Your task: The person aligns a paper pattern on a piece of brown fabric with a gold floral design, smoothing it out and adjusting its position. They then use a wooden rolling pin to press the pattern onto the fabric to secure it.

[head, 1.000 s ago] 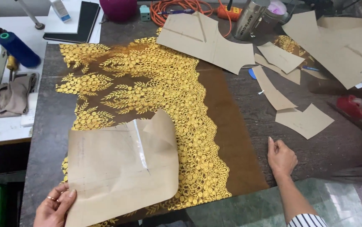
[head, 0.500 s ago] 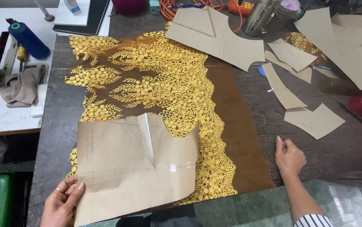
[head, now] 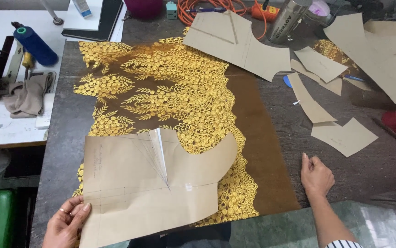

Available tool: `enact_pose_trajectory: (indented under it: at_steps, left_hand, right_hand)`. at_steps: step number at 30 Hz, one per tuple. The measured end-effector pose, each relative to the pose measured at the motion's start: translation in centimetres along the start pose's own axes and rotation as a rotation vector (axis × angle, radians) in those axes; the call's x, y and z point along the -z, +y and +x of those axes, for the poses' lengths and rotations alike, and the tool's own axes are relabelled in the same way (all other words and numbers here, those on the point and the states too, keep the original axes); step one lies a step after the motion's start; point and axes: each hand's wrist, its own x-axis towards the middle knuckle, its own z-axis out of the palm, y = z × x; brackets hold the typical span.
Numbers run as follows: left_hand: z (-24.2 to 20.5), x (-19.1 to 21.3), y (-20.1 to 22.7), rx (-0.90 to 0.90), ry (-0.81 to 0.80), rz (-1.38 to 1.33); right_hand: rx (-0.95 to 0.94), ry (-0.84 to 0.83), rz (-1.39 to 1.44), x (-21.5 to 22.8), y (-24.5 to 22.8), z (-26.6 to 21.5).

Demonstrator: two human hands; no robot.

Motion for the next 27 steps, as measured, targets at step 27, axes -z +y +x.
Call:
enact_pose_trajectory:
  at_steps: [27]
  left_hand:
    - [-0.8,-0.7,0.0,-0.092,-0.022,0.022]
  right_hand:
    - [0.143,-0.024,0.928,14.3,-17.6,-7.8]
